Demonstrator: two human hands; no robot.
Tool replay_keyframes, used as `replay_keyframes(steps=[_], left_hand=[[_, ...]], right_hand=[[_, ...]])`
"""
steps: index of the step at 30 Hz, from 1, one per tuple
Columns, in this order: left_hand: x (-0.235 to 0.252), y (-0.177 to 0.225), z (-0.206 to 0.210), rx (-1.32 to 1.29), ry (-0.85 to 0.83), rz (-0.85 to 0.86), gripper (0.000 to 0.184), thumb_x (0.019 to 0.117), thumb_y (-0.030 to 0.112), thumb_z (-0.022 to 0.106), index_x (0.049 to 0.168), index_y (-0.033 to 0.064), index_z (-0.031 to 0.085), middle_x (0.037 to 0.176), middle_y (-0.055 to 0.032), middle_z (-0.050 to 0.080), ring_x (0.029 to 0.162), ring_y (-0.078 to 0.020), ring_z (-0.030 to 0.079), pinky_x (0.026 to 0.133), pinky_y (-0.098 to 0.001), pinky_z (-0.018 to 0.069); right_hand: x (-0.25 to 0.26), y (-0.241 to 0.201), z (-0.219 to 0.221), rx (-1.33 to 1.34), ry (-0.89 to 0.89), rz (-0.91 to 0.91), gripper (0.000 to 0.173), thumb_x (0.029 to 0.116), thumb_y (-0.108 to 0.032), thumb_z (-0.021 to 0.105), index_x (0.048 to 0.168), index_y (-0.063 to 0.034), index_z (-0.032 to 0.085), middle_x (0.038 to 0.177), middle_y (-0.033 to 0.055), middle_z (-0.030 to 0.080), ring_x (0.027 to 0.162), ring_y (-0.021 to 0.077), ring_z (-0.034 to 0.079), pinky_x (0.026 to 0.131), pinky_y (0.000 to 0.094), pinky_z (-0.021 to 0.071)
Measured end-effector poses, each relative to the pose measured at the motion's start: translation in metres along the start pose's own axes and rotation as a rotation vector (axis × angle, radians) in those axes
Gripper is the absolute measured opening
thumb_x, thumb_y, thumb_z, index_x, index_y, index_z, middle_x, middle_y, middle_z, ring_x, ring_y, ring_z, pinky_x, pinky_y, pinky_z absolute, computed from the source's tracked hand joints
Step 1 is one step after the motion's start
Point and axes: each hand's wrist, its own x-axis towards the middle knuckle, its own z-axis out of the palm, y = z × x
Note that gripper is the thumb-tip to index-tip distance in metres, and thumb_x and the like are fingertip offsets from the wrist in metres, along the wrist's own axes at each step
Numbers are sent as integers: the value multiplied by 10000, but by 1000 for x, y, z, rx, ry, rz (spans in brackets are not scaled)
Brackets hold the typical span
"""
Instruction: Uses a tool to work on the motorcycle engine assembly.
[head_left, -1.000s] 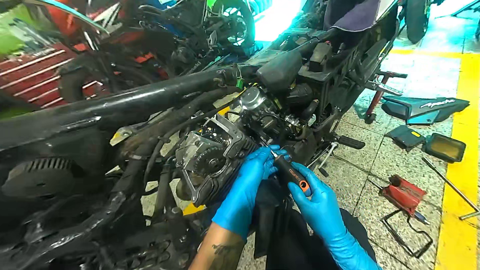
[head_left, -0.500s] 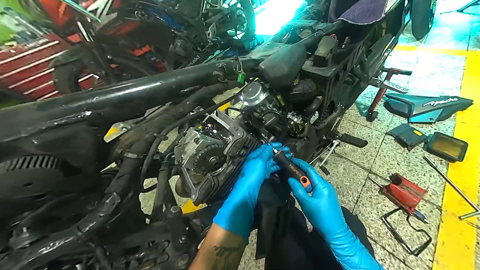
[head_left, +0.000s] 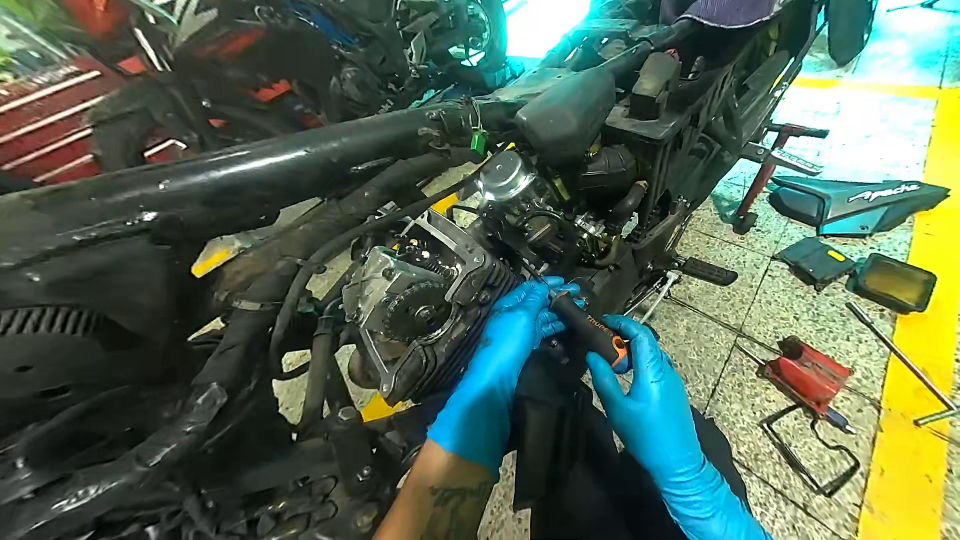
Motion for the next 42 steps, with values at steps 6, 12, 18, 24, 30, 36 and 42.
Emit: replay_keyframes(steps=[6, 12, 18, 24, 30, 36, 42], left_hand=[[0, -1, 1, -28, 9, -5, 341, 1126, 160, 342, 1336, 50, 587, 1170, -106, 723, 964, -192, 734, 858, -331, 603], [2, -3, -1, -11, 26, -17, 342, 1124, 171, 360, 1336, 58, 604, 1179, -104, 721, 952, -192, 730, 853, -324, 595], [-1, 0, 1, -33, 36, -22, 323, 1121, 167, 375, 1301, 44, 613, 1155, -106, 716, 922, -183, 729, 837, -315, 602], [1, -2, 0, -40, 50, -32, 332, 1121, 170, 378, 1328, 51, 607, 1176, -109, 713, 939, -191, 727, 842, -321, 600], [-1, -1, 1, -40, 45, -16, 316, 1114, 164, 398, 1297, 37, 621, 1132, -107, 718, 909, -177, 731, 840, -317, 606], [2, -4, 0, -68, 54, -24, 329, 1119, 159, 378, 1331, 34, 597, 1187, -120, 698, 955, -193, 722, 851, -326, 599], [1, -3, 0, -53, 70, -25, 316, 1112, 172, 406, 1299, 34, 620, 1159, -115, 705, 933, -190, 724, 844, -322, 603]], right_hand=[[5, 6, -7, 81, -163, 159, 591, 1027, -535, 439, 1434, -121, 547, 751, -9, 664, 649, 142, 646, 616, 391, 561], [3, 4, -6, 47, -134, 117, 505, 960, -399, 560, 1361, -92, 574, 862, 13, 706, 806, 167, 695, 748, 422, 582], [11, 11, -16, 111, -272, 239, 548, 1044, -560, 385, 1297, -142, 634, 814, -41, 731, 680, 117, 693, 640, 375, 591], [2, 10, -5, 110, -168, 163, 571, 976, -439, 561, 1400, -62, 500, 879, 7, 683, 793, 145, 673, 747, 390, 582], [6, 13, -12, 89, -196, 246, 613, 1027, -614, 394, 1285, -115, 639, 772, -13, 690, 672, 139, 670, 636, 394, 574], [2, 15, -6, 194, -114, 181, 420, 1038, -439, 480, 1256, -115, 633, 812, -29, 696, 688, 106, 675, 633, 348, 585], [6, 11, -20, 97, -209, 174, 605, 1026, -562, 437, 1430, -124, 538, 936, 9, 708, 807, 136, 685, 730, 398, 587]])
